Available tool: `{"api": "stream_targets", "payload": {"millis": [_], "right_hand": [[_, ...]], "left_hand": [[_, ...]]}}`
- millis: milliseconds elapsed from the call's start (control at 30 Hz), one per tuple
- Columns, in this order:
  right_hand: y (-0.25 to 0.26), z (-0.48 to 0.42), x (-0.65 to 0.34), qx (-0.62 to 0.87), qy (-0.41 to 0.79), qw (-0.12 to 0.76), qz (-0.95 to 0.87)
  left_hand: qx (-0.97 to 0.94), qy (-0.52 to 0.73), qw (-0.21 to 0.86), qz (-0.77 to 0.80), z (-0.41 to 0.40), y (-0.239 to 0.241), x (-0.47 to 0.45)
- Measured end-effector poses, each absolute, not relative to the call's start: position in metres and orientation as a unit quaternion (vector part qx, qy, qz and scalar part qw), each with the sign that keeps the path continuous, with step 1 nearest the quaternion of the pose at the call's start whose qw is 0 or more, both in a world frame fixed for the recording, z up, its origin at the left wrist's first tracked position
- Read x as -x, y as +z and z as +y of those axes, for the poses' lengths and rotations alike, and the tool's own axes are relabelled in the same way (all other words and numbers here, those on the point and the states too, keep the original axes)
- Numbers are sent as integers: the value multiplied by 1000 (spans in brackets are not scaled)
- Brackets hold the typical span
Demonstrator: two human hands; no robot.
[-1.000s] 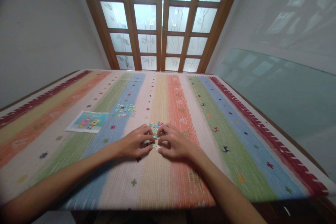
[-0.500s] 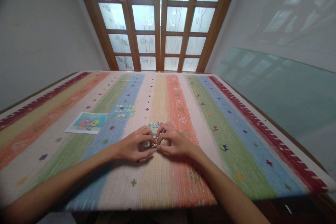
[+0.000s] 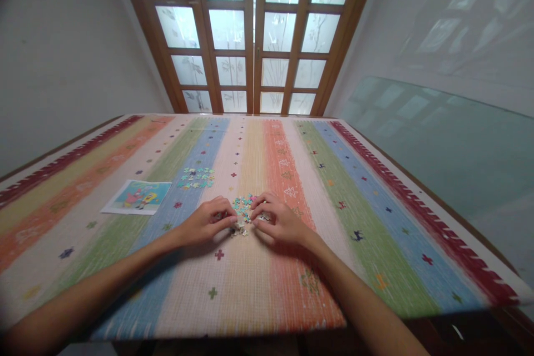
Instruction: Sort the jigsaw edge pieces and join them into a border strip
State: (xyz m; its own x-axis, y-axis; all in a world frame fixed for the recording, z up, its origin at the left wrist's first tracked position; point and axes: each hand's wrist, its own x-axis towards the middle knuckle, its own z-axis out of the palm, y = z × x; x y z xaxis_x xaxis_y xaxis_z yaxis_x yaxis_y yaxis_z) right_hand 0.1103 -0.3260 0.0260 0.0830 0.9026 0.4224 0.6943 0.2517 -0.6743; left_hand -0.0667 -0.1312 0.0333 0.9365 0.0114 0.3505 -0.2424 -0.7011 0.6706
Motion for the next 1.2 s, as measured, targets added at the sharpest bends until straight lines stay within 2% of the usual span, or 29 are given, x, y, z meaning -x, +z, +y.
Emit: {"api": "stream_targets", "payload": {"millis": [433, 833, 1200], "right_hand": [[26, -334, -119, 646, 98, 315, -689], [28, -335, -119, 694, 80, 289, -655], [24, -331, -114, 676, 28, 285, -679]], "left_hand": [[-925, 255, 274, -59, -116, 6, 82], [-923, 250, 285, -59, -115, 7, 89], [-928, 247, 272, -60, -119, 9, 90]]}}
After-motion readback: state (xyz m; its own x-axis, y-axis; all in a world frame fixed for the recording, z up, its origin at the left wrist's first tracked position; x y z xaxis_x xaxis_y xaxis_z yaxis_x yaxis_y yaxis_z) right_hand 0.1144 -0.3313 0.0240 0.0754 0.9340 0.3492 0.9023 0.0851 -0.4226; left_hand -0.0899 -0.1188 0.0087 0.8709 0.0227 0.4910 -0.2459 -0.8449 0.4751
